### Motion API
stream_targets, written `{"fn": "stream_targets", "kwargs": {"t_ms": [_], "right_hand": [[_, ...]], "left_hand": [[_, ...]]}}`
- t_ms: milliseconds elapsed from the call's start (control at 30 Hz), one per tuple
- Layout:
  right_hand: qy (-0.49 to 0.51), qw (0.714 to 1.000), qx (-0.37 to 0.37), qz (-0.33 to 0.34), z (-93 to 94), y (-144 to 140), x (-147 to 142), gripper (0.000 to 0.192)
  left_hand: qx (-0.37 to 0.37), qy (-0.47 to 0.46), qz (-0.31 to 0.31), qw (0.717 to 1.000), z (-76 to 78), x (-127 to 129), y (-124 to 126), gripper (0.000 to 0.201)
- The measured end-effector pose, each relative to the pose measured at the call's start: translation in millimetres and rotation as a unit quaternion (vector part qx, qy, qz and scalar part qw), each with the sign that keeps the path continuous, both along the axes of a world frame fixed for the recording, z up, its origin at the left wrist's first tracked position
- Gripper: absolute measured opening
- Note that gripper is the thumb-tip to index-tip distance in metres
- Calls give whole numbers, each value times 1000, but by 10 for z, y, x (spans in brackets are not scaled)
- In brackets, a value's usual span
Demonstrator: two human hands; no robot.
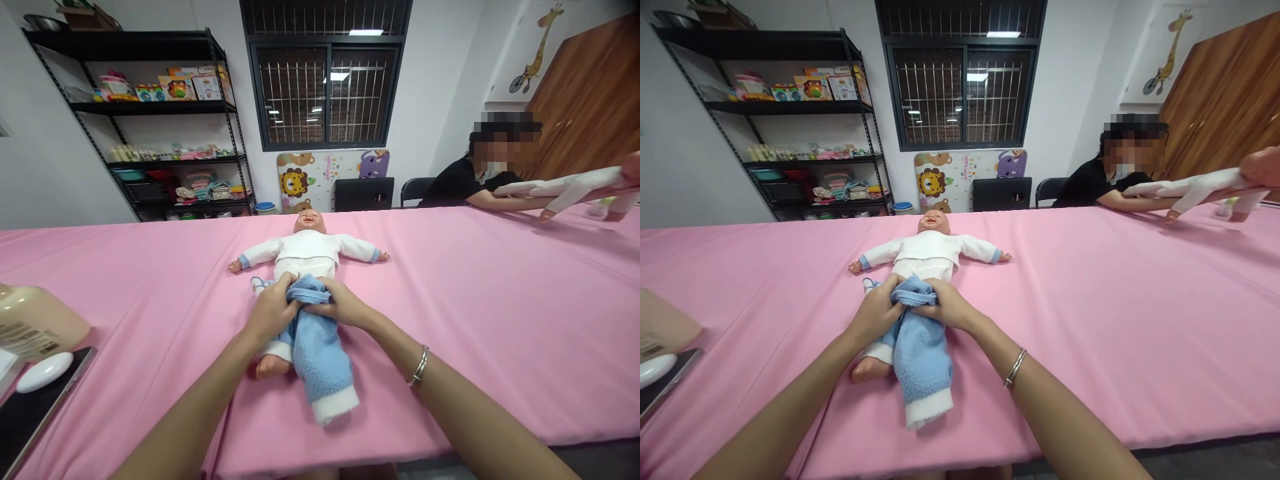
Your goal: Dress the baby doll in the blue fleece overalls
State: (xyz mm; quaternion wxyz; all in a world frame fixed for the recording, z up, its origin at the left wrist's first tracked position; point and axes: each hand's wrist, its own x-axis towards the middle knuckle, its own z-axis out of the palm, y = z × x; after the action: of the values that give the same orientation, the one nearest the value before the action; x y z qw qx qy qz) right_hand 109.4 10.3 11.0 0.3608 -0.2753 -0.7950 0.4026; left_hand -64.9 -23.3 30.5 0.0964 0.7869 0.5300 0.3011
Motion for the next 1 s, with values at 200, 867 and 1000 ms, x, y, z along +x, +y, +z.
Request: {"fn": "stream_targets", "kwargs": {"t_ms": [200, 867, 1000], "right_hand": [[1, 997, 42, -60, -108, 144, 46, 4], [198, 933, -301, 18, -158, 261, 242, 47], [184, 933, -297, 85, -74, 246, 332, 51]], "left_hand": [[-13, 67, -84, 994, 57, -40, 5, 28], [37, 61, -5, 997, -103, 318, 454, 37], [10, -64, -99, 993, -73, 168, 448, 39]]}}
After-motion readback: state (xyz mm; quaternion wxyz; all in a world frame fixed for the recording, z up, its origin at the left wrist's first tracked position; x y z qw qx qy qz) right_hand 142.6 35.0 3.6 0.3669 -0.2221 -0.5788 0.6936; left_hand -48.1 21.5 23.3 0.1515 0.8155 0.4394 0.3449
